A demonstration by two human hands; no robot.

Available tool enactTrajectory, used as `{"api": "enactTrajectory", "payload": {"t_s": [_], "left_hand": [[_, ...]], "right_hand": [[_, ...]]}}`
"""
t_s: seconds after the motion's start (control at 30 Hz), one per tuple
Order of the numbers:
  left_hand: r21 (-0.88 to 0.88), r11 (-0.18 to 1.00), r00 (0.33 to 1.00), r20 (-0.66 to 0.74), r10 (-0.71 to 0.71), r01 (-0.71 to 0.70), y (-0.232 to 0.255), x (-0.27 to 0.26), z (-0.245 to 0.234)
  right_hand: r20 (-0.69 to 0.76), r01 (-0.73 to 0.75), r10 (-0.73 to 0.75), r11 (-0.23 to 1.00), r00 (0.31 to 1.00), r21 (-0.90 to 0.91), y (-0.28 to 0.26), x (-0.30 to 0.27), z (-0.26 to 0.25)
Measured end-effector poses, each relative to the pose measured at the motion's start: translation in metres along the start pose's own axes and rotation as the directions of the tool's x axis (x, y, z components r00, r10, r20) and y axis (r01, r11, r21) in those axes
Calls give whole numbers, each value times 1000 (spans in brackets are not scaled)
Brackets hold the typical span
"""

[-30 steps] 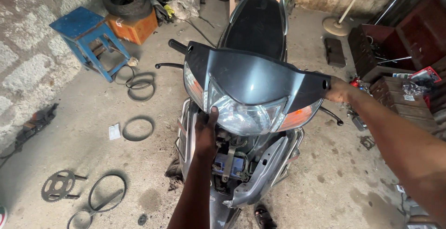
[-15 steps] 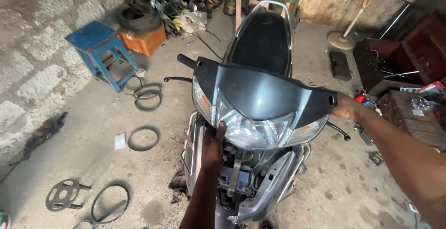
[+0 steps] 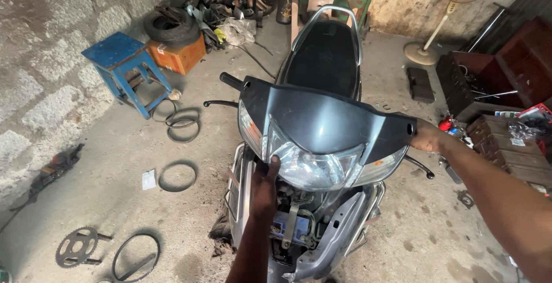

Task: Repairing and inspecting the instrument cluster and under-seat storage compartment of a scooter.

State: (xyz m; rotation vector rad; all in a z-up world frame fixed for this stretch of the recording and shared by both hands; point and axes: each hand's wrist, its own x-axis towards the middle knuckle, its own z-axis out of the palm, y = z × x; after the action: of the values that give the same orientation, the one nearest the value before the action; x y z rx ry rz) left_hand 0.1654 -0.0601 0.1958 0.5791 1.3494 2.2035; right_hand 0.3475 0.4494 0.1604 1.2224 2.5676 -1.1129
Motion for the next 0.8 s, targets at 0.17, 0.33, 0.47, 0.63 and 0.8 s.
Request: {"api": "enactTrajectory", "payload": {"t_s": [0.17,0.33,0.47,0.63,0.8], "left_hand": [[-47,999,1000,1,16,-16,-10,2,0],[-173,969,979,-67,-192,178,-8,2,7],[-63,995,995,-54,-86,83,-41,9,-7],[-87,981,975,-127,-184,174,-13,6,14],[-210,960,953,-203,-226,183,-47,16,9]], "right_hand": [[-21,230,-232,971,973,-59,-31,-30,4],[-27,0,-6,973,1000,-231,-51,-50,2],[-14,26,-31,962,999,-272,-68,-59,6],[11,254,-255,959,967,-125,-89,-80,6],[21,242,-242,970,970,-28,-108,-100,4]]}}
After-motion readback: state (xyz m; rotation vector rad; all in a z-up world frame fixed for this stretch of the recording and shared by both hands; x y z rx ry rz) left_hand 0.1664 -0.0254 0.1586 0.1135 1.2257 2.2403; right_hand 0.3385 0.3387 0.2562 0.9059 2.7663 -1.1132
